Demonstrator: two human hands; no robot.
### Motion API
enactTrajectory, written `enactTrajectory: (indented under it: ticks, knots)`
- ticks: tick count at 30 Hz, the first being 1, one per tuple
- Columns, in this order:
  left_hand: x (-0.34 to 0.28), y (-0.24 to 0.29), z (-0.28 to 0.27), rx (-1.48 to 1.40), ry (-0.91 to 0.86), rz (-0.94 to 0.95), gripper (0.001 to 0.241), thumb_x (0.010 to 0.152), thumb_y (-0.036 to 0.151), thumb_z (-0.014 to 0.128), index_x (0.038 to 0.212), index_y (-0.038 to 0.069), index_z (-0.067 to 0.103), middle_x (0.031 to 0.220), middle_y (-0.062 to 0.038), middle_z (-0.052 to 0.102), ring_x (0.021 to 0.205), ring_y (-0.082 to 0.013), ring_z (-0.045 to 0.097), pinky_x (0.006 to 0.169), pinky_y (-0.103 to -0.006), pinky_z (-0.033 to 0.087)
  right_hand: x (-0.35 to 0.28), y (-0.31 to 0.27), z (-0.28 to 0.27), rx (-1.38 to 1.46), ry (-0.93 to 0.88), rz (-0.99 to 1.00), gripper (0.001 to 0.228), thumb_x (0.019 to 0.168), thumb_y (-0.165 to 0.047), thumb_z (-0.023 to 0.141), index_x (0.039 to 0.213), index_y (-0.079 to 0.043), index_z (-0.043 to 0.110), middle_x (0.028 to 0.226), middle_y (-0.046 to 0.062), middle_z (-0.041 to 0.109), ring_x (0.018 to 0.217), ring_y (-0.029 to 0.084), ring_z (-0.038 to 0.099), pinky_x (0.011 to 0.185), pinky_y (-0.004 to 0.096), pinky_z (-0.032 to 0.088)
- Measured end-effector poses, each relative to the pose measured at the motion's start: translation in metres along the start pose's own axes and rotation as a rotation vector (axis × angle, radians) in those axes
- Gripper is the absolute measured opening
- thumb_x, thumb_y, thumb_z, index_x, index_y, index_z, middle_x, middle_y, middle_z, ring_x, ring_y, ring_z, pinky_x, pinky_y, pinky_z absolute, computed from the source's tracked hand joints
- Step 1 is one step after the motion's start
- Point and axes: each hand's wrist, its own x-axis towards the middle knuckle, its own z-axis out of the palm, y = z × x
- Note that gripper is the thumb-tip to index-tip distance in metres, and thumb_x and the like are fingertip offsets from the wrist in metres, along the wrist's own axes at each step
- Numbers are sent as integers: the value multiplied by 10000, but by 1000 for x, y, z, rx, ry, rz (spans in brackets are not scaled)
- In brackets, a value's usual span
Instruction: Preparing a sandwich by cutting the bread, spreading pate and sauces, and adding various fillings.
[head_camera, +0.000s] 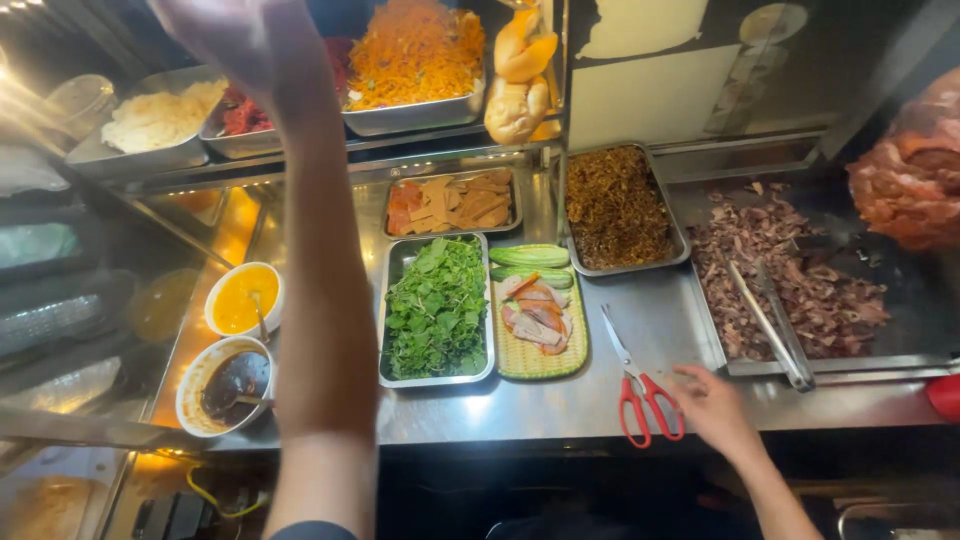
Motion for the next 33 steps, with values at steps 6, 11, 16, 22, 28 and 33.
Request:
enactTrajectory:
  ticks: [6, 11, 16, 22, 28, 33]
  knots:
    - [-108, 79, -64, -559, 510, -627, 569, 864, 291, 638, 1371, 68, 505, 1303, -187, 617, 1238, -311, 575, 1077, -543, 487, -13, 25, 37, -902, 23, -173, 575, 845, -553, 645, 1333, -250, 663, 1284, 60, 702, 1187, 348, 637, 972, 471, 525]
    - [-245, 74, -74, -764, 236, -1688, 581, 972, 653, 436, 1205, 135, 560, 1038, -106, 722, 808, -273, 744, 669, -457, 646, -30, 5, 46, -1058, 38, -259, 692, 833, -520, 720, 1450, -224, 613, 1119, 137, 741, 1105, 381, 727, 958, 497, 592]
    - [-332, 17, -93, -797, 223, -1919, 629, 936, 646, 483, 1204, 88, 600, 1135, -198, 684, 998, -368, 691, 880, -570, 565, -36, -8, 54, -1050, -27, -171, 777, 816, -535, 685, 1511, -219, 542, 1164, 150, 743, 1150, 389, 717, 990, 521, 568]
    - [-320, 7, -101, -905, 99, -1877, 535, 948, 522, 563, 1188, 47, 611, 1106, -199, 708, 901, -354, 737, 751, -516, 631, -8, 27, 48, -534, -116, 26, 769, 773, -514, 786, 1390, -77, 643, 1043, 176, 805, 1073, 333, 697, 901, 438, 539]
    - [-323, 9, -98, -872, -65, -1844, 726, 888, 752, 567, 1172, 84, 593, 975, -152, 707, 697, -319, 739, 568, -467, 652, -50, -31, 59, 107, -219, 38, 604, 810, -242, 866, 1309, 32, 663, 853, 211, 739, 707, 282, 721, 621, 363, 582]
    - [-340, 1, -96, -811, -116, -1756, 664, 860, 503, 796, 1305, 178, 426, 1024, -176, 634, 674, -347, 713, 525, -487, 645, -39, -28, 59, 21, -126, -107, 610, 823, -119, 852, 1373, 0, 617, 916, 210, 706, 769, 279, 706, 641, 373, 587]
